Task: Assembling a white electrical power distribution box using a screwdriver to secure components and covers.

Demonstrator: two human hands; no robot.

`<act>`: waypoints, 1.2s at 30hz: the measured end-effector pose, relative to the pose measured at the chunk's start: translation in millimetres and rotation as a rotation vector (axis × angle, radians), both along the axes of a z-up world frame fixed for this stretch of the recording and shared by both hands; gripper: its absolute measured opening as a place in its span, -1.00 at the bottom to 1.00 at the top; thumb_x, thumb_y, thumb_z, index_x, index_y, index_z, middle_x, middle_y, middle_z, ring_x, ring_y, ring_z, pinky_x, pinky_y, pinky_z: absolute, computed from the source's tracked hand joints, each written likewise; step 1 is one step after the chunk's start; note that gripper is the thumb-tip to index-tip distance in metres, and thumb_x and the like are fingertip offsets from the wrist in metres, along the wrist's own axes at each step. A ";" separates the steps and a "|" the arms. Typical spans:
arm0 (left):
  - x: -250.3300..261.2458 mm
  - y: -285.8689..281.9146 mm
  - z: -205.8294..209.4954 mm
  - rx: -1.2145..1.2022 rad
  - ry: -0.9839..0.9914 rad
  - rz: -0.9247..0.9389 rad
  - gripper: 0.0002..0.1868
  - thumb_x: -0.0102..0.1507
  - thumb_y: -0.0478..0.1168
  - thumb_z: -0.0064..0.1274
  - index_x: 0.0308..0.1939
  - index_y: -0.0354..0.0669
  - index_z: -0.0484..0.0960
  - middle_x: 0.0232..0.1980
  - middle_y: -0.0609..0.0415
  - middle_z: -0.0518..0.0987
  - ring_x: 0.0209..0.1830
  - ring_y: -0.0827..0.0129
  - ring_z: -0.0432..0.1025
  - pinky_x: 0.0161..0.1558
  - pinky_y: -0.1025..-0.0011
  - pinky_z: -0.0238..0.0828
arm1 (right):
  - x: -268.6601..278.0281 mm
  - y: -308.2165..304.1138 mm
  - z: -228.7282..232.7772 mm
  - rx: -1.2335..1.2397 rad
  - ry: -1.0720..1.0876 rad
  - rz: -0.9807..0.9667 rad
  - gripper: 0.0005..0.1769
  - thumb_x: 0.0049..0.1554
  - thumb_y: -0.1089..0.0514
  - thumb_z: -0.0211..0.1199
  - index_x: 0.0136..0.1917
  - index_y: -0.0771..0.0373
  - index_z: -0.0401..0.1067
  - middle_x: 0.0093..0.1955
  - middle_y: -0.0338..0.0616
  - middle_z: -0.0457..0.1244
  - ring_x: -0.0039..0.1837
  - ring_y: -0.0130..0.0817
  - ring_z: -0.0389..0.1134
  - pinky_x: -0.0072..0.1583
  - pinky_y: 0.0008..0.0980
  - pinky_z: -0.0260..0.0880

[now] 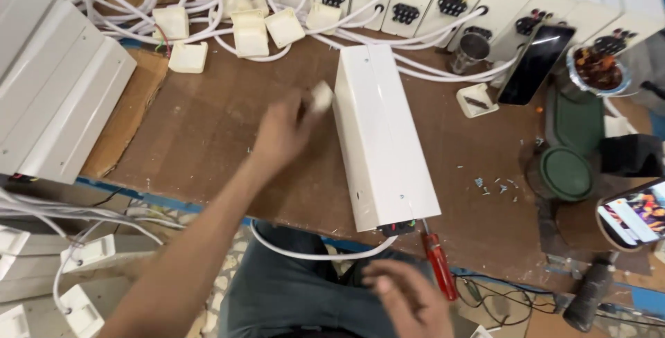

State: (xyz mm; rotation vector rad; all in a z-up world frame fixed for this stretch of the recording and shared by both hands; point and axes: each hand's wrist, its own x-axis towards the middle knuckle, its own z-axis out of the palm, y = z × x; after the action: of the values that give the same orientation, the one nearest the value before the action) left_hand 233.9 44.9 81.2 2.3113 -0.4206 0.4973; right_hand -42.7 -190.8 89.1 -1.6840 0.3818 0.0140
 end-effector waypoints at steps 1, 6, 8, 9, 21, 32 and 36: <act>-36.3 3.7 5.6 -0.163 0.280 -0.080 -0.81 0.33 -0.18 0.19 -0.15 -0.24 0.58 -0.23 -0.09 0.60 -0.23 0.13 0.48 -0.25 0.24 0.43 | 1.8 10.2 -3.1 0.088 0.053 0.093 -0.61 0.15 0.10 0.22 0.21 0.29 0.50 0.07 0.00 0.43 0.13 -0.19 0.55 0.16 -0.21 0.58; -177.3 23.2 6.3 -0.885 0.904 -0.212 -0.78 0.36 -0.17 0.07 -0.01 -0.22 0.63 -0.22 0.20 0.62 -0.21 0.58 0.46 -0.16 0.48 0.48 | 30.5 55.3 11.8 0.415 0.276 0.307 -0.41 0.16 0.01 0.10 0.46 0.02 0.27 0.27 -0.22 0.37 0.20 -0.30 0.47 0.11 -0.27 0.52; -197.6 26.0 7.0 -1.058 1.012 -0.149 -0.74 0.33 -0.18 0.05 0.05 -0.19 0.64 -0.17 0.21 0.67 -0.17 0.57 0.52 -0.10 0.47 0.55 | 39.1 63.5 1.3 0.572 0.301 0.262 -0.49 0.20 0.03 0.08 0.40 0.14 0.30 0.24 -0.19 0.37 0.20 -0.33 0.45 0.09 -0.25 0.50; -196.6 29.4 8.7 -1.062 1.006 -0.142 -0.74 0.33 -0.18 0.05 0.05 -0.19 0.64 -0.17 0.21 0.67 -0.17 0.57 0.52 -0.10 0.47 0.55 | 44.4 66.7 -3.4 0.571 0.302 0.272 -0.49 0.20 0.03 0.08 0.40 0.14 0.30 0.24 -0.19 0.37 0.20 -0.33 0.45 0.09 -0.25 0.50; -81.7 78.1 3.3 0.101 0.053 0.199 -0.76 0.17 -0.22 0.24 -0.10 -0.15 0.73 -0.09 -0.12 0.65 -0.16 -0.11 0.54 -0.16 0.05 0.50 | 101.4 90.9 -9.8 0.498 0.049 0.211 -0.64 0.29 0.08 0.10 0.25 0.34 0.40 0.08 -0.09 0.40 0.06 -0.34 0.45 0.04 -0.33 0.52; -76.6 74.7 -3.1 0.364 0.048 0.178 -0.86 0.28 -0.21 0.13 -0.25 -0.24 0.66 -0.18 -0.16 0.62 -0.21 -0.08 0.55 -0.22 0.05 0.51 | 127.6 91.2 -20.9 0.455 0.107 0.320 -0.64 0.29 0.06 0.10 0.25 0.30 0.39 0.03 -0.09 0.40 -0.06 -0.35 0.47 -0.10 -0.38 0.48; -109.6 53.7 32.6 0.030 0.000 0.097 -0.86 0.21 -0.22 0.21 -0.24 -0.23 0.67 -0.21 -0.14 0.63 -0.24 -0.11 0.54 -0.25 0.06 0.50 | 128.5 87.2 -32.8 0.490 0.112 0.309 -0.65 0.30 0.06 0.10 0.26 0.30 0.38 0.00 -0.07 0.39 -0.07 -0.34 0.47 -0.12 -0.39 0.47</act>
State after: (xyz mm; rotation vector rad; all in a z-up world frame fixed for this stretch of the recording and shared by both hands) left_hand 124.3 98.6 113.8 2.3688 -0.3185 0.5413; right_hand 85.8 -103.6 56.3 -1.2431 0.1776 0.4009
